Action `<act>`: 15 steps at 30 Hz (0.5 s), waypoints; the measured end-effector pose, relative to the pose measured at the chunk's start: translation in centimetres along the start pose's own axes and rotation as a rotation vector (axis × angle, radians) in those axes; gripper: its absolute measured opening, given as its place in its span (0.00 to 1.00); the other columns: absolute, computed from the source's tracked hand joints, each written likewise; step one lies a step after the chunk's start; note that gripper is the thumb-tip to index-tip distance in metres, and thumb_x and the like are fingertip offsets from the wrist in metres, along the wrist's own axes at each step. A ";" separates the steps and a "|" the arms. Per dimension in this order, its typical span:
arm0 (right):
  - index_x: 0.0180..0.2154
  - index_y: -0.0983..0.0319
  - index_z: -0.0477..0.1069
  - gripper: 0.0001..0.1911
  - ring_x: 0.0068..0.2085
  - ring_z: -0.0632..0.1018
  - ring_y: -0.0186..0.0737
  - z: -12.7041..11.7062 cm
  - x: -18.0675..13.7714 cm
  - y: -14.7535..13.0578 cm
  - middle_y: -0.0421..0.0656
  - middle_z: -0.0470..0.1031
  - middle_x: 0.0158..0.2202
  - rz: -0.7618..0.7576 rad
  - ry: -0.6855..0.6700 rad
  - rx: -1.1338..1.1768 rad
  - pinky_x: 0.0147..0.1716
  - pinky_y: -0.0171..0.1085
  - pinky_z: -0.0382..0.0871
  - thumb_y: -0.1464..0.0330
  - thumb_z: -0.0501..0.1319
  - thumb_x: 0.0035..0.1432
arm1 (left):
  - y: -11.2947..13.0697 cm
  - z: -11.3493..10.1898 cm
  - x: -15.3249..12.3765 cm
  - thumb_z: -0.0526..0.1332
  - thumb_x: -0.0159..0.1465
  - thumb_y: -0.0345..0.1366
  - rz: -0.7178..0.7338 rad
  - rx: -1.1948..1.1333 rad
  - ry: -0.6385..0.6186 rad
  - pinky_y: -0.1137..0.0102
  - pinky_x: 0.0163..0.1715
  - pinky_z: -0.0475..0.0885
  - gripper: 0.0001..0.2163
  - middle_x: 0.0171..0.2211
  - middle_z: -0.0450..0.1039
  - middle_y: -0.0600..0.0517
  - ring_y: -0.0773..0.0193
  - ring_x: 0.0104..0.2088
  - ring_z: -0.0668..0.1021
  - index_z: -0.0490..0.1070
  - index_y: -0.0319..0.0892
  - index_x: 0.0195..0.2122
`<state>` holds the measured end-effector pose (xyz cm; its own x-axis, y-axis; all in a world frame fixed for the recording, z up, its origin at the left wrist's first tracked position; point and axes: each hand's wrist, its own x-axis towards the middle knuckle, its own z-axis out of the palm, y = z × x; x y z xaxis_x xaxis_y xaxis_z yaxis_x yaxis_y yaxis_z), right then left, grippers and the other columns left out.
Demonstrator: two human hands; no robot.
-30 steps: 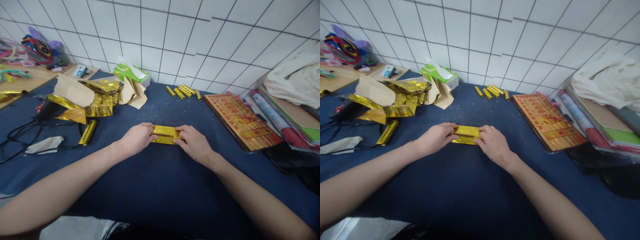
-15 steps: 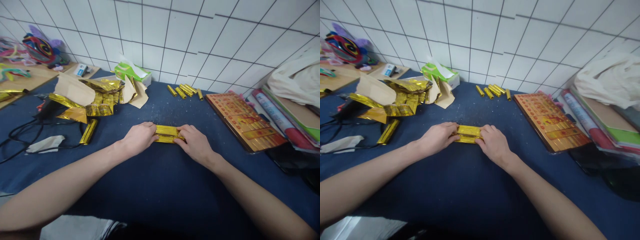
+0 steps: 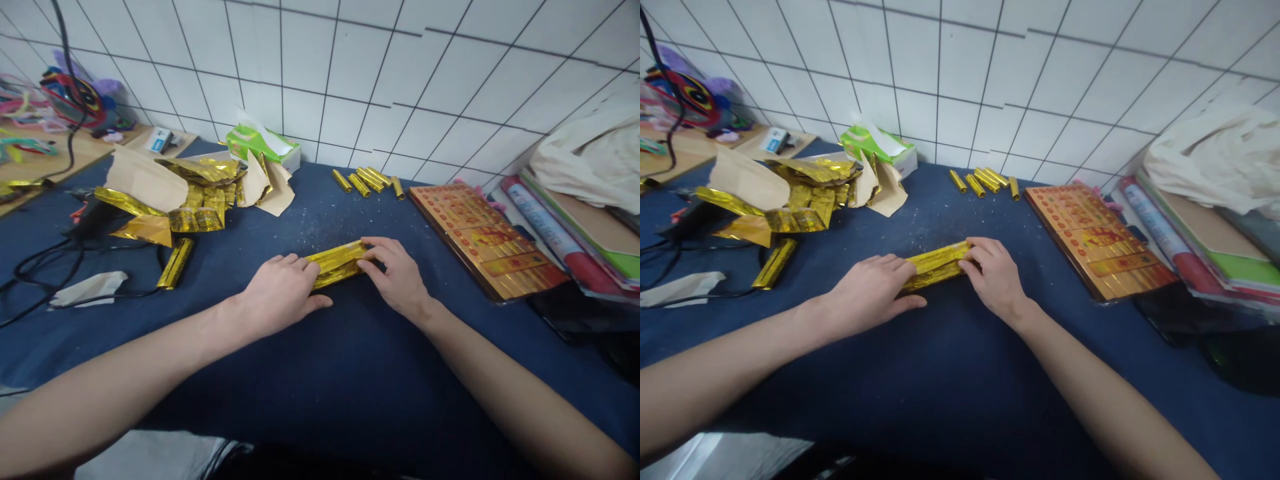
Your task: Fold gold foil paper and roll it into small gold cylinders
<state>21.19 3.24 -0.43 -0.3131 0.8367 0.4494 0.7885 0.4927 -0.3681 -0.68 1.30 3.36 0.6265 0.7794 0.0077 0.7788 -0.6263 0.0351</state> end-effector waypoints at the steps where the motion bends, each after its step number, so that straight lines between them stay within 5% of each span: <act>1: 0.33 0.60 0.69 0.06 0.49 0.70 0.43 0.2 0.0 0.1 0.46 0.71 0.46 0.022 0.007 0.006 0.49 0.47 0.64 0.67 0.55 0.57 | 0.3 -0.1 -0.2 0.54 0.60 0.50 0.018 -0.013 -0.010 0.60 0.36 0.71 0.19 0.33 0.73 0.45 0.54 0.36 0.75 0.68 0.37 0.35; 6: 0.53 0.63 0.59 0.26 0.57 0.64 0.49 0.7 -0.2 0.0 0.52 0.61 0.56 0.110 -0.002 -0.032 0.54 0.50 0.59 0.58 0.56 0.55 | 0.9 -0.2 -0.6 0.52 0.63 0.45 0.037 -0.190 -0.040 0.65 0.34 0.71 0.15 0.31 0.74 0.47 0.57 0.34 0.77 0.70 0.38 0.37; 15: 0.48 0.65 0.65 0.25 0.53 0.68 0.49 1.0 -0.4 -0.1 0.52 0.68 0.52 0.042 -0.039 -0.216 0.51 0.47 0.62 0.53 0.52 0.57 | 1.1 0.1 -0.6 0.50 0.61 0.27 0.025 -0.535 -0.082 0.73 0.35 0.70 0.12 0.34 0.75 0.52 0.65 0.35 0.77 0.71 0.41 0.39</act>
<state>20.69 3.13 -1.34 -0.2942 0.8663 0.4037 0.8951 0.3979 -0.2014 -0.20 0.18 3.30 0.6615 0.7473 -0.0624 0.6522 -0.5321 0.5399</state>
